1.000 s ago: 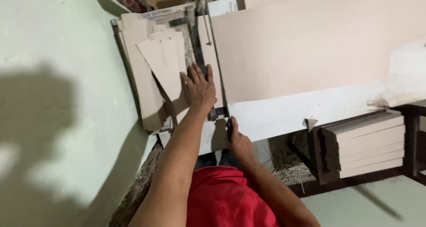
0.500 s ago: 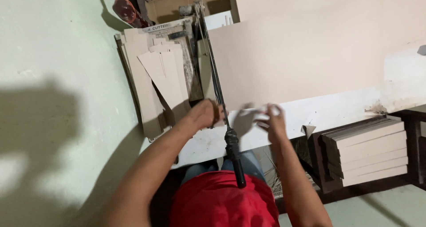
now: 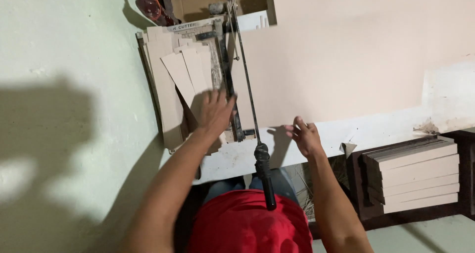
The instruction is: The person uses a manual paper cutter to trim large sheets of white paper. They place a sheet on the cutter, pull down the lever to cut, and then remove the trimmed piece. This process is repeated multiple times.
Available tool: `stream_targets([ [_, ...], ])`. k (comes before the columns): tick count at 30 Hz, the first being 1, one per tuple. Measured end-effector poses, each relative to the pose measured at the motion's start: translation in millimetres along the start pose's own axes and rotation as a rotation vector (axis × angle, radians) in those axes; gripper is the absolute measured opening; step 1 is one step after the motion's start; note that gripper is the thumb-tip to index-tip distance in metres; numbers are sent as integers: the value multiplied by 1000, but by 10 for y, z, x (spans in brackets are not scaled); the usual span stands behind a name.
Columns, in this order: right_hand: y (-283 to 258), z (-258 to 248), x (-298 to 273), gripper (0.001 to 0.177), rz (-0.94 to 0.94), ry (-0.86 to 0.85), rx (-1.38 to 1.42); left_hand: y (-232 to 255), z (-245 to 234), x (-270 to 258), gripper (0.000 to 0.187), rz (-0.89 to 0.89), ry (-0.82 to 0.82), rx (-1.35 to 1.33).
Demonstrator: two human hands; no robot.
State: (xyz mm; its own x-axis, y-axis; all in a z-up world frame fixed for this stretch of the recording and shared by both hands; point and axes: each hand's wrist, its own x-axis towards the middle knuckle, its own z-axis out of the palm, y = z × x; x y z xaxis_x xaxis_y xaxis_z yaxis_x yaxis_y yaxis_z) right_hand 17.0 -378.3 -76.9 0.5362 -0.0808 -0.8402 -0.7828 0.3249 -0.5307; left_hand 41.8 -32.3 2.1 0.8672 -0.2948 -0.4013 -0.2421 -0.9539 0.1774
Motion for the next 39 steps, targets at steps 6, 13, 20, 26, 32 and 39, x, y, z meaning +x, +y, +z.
stream_targets([
  [6,-235,233,-5,32,29,-5,-174,356,-457,388,104,-316,-237,-12],
  [13,-852,1032,-1283,55,-267,-212,-1135,304,38,580,135,-353,-263,39],
  [20,15,1365,-1910,87,-167,-241,-1666,281,167,640,129,-367,-255,58],
  [26,729,829,-1264,79,-496,-159,-1622,299,-18,619,131,-371,-274,-28],
  [32,-893,1285,-2514,95,-75,-284,-1151,355,-97,482,105,-159,-285,287],
  [39,-608,540,-791,73,19,-140,-393,421,501,113,21,635,421,2975],
])
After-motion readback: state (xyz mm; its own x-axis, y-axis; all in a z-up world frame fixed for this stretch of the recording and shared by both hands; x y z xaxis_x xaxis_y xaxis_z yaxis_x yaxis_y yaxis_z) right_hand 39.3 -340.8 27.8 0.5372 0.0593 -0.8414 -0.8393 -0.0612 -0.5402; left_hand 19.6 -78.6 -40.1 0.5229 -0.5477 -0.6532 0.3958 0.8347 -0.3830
